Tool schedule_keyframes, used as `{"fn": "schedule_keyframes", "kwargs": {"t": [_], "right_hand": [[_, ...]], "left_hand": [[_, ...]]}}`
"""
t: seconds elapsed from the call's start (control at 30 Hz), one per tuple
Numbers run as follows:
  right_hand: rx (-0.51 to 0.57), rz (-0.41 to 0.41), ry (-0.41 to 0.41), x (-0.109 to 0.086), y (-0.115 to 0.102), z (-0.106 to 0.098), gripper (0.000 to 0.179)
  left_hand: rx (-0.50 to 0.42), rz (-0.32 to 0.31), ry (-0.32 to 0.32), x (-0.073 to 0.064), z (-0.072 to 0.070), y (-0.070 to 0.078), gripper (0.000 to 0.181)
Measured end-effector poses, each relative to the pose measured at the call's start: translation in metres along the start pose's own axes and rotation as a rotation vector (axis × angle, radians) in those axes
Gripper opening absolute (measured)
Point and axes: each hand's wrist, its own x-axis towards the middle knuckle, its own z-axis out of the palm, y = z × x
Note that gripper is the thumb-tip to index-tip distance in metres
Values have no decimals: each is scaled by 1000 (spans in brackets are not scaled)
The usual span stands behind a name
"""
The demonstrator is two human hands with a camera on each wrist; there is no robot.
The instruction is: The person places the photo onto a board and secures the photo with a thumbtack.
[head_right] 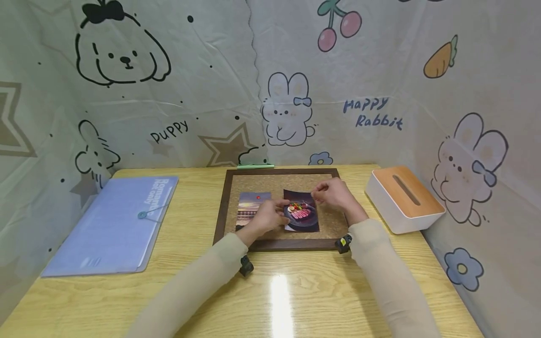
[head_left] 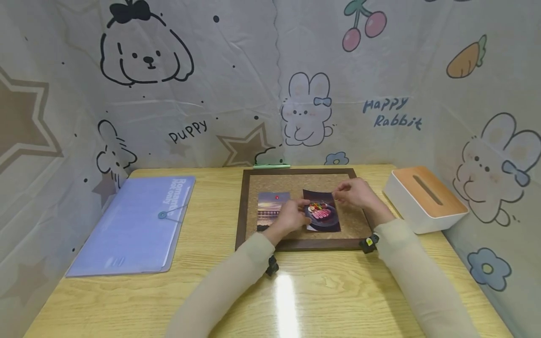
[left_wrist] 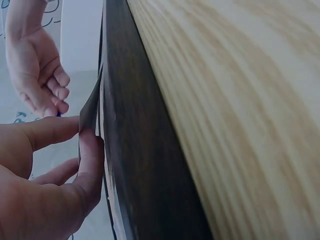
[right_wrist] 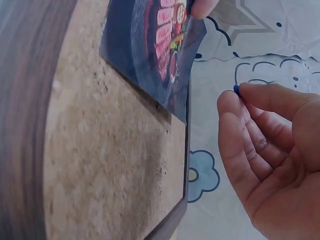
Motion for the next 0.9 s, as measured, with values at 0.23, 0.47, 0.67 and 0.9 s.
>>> {"fn": "schedule_keyframes", "kwargs": {"t": [0.23, 0.47, 0.67, 0.9], "right_hand": [[49, 45, -83, 12, -1, 9, 19], [55, 53, -162, 21, 3, 16, 18], [37, 61, -206, 28, 10, 21, 19], [-3, 103, -235, 35, 11, 22, 17]], "left_hand": [[156, 14, 24, 5, 8, 5, 59], [261, 30, 42, 9, 14, 4, 59], [294, 28, 53, 10, 16, 4, 57], [325, 32, 61, 8, 16, 4, 57]]}}
